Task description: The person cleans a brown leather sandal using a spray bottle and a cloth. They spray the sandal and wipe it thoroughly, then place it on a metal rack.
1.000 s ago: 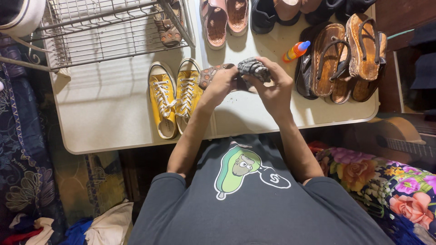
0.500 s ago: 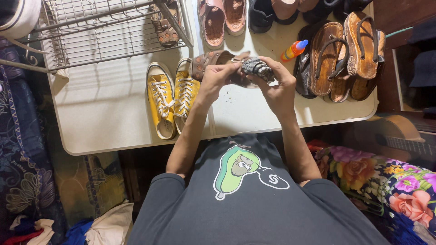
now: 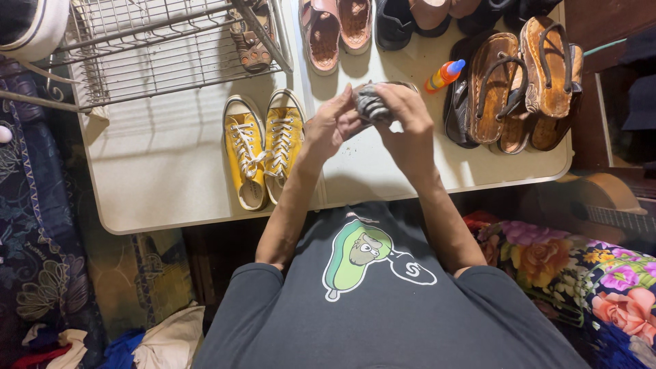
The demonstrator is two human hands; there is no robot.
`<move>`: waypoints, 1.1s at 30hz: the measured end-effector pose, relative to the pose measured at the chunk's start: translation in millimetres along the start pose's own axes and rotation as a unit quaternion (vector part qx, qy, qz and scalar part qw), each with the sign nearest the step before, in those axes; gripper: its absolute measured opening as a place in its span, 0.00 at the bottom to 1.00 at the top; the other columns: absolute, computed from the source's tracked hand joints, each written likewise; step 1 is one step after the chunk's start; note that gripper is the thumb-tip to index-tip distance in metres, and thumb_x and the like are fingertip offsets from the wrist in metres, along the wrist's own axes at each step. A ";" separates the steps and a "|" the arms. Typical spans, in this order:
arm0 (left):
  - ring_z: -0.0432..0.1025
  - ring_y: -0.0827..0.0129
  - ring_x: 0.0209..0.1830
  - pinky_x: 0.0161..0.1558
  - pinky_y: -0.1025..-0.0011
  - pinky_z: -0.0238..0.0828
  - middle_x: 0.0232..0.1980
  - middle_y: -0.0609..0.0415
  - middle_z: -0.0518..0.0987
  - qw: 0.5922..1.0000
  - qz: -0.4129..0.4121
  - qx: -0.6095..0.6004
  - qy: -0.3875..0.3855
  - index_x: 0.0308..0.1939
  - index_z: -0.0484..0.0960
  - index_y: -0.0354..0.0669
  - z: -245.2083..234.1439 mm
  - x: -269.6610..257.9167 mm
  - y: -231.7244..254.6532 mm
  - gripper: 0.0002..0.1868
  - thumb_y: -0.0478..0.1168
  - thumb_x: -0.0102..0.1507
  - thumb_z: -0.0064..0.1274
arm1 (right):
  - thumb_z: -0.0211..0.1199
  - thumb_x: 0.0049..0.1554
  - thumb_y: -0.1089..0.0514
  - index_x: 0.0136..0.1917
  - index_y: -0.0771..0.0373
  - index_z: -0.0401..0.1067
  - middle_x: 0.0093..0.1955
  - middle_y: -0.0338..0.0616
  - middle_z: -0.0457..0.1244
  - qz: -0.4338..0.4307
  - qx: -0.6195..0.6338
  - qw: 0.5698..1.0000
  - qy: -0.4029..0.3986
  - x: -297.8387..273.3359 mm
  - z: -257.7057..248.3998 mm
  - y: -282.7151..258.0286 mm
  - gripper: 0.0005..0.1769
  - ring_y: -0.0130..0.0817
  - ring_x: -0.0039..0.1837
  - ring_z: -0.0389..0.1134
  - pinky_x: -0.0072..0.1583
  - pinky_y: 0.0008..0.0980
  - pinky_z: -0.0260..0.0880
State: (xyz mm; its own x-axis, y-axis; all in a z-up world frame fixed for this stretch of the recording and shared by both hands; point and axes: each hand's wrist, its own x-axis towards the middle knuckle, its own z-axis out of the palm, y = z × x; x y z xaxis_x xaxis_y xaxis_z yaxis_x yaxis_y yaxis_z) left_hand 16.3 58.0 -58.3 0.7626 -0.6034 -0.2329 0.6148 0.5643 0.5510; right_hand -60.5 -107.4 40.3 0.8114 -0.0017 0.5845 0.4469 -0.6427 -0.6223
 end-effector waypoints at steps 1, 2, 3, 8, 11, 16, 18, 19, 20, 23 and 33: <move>0.78 0.61 0.52 0.57 0.61 0.80 0.56 0.43 0.79 1.000 0.001 0.015 0.019 0.63 0.72 0.29 5.4 -2.3 -2.7 0.30 0.55 0.72 0.49 | 0.73 0.49 0.74 0.66 0.64 0.72 0.64 0.51 0.67 -0.013 -0.028 1.000 -0.006 0.0 2.9 -1.5 0.33 0.51 0.68 0.68 0.69 0.44 0.70; 0.78 0.60 0.52 0.58 0.59 0.79 0.56 0.43 0.79 0.999 0.000 0.030 0.038 0.63 0.70 0.29 10.7 -5.1 -4.0 0.33 0.60 0.73 0.46 | 0.73 0.48 0.75 0.66 0.63 0.73 0.65 0.51 0.66 -0.025 -0.056 0.998 -0.012 -1.0 5.1 -3.6 0.33 0.52 0.69 0.67 0.70 0.45 0.69; 0.77 0.61 0.55 0.60 0.59 0.77 0.58 0.43 0.79 1.000 0.006 0.030 0.008 0.66 0.70 0.28 15.2 -8.3 -2.6 0.37 0.63 0.73 0.43 | 0.72 0.47 0.76 0.66 0.63 0.73 0.66 0.50 0.66 -0.037 -0.085 0.996 -0.017 -2.3 6.7 -5.5 0.33 0.54 0.70 0.66 0.71 0.47 0.68; 0.74 0.54 0.67 0.71 0.55 0.68 0.69 0.39 0.76 0.991 0.095 0.098 -0.010 0.71 0.67 0.28 31.2 -15.8 28.0 0.50 0.73 0.67 0.36 | 0.71 0.49 0.74 0.65 0.61 0.74 0.65 0.50 0.66 -0.005 -0.006 0.992 -0.124 -5.9 -2.3 -13.2 0.30 0.52 0.68 0.68 0.68 0.42 0.71; 0.69 0.55 0.75 0.77 0.58 0.63 0.74 0.38 0.72 0.986 0.122 0.095 -0.063 0.74 0.64 0.30 41.9 -10.6 37.6 0.52 0.75 0.68 0.34 | 0.72 0.51 0.73 0.66 0.60 0.74 0.65 0.49 0.67 -0.021 0.012 0.994 -0.103 0.9 -12.8 -11.4 0.30 0.50 0.67 0.68 0.68 0.42 0.71; 0.65 0.59 0.77 0.79 0.59 0.61 0.78 0.43 0.68 0.980 0.131 0.121 -0.094 0.78 0.61 0.33 58.2 -0.5 33.4 0.53 0.76 0.68 0.30 | 0.73 0.55 0.75 0.67 0.60 0.73 0.67 0.48 0.66 -0.056 -0.013 0.998 0.014 15.4 -13.0 -1.5 0.28 0.48 0.72 0.67 0.73 0.44 0.69; 0.66 0.60 0.76 0.78 0.60 0.62 0.78 0.44 0.69 0.977 0.131 0.124 -0.109 0.79 0.61 0.32 59.4 1.6 29.8 0.54 0.77 0.68 0.29 | 0.73 0.55 0.75 0.66 0.59 0.74 0.67 0.47 0.66 -0.059 -0.035 0.996 0.056 14.0 -9.0 3.4 0.28 0.48 0.72 0.66 0.72 0.44 0.70; 0.67 0.60 0.75 0.77 0.59 0.63 0.77 0.43 0.70 0.977 0.132 0.123 -0.111 0.79 0.61 0.32 58.2 0.6 27.3 0.55 0.78 0.68 0.29 | 0.73 0.54 0.76 0.66 0.59 0.74 0.67 0.47 0.66 -0.063 -0.032 0.997 0.044 9.5 -8.5 4.7 0.29 0.49 0.73 0.66 0.73 0.44 0.70; 0.68 0.60 0.73 0.76 0.59 0.65 0.76 0.43 0.71 0.977 0.133 0.122 -0.113 0.79 0.62 0.31 56.7 0.6 25.4 0.56 0.78 0.68 0.29 | 0.73 0.53 0.76 0.66 0.59 0.74 0.67 0.46 0.66 -0.069 -0.028 0.997 0.033 6.0 -9.5 6.9 0.29 0.49 0.73 0.66 0.73 0.45 0.70; 0.70 0.59 0.71 0.74 0.62 0.65 0.74 0.43 0.72 0.988 0.087 0.102 -0.076 0.77 0.62 0.30 49.6 0.7 26.9 0.60 0.82 0.63 0.28 | 0.72 0.51 0.76 0.65 0.57 0.75 0.67 0.46 0.66 -0.064 -0.009 0.997 -0.034 5.0 -16.6 15.0 0.31 0.49 0.72 0.66 0.73 0.46 0.70; 0.74 0.59 0.63 0.68 0.60 0.71 0.69 0.35 0.73 0.998 0.024 0.020 -0.054 0.75 0.64 0.21 53.0 4.9 5.4 0.66 0.84 0.62 0.30 | 0.69 0.56 0.75 0.66 0.62 0.74 0.68 0.47 0.66 -0.101 -0.042 0.992 -0.064 10.0 -33.9 32.5 0.25 0.50 0.72 0.66 0.72 0.46 0.69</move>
State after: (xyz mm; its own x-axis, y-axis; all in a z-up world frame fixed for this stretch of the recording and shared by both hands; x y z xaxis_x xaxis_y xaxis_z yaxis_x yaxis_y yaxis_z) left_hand 12.7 28.2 -14.0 0.7632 -0.6350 -0.1197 0.5685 0.5717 0.5916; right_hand -50.6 -154.2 43.5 0.7517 0.2287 0.6186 0.5776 -0.6811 -0.4501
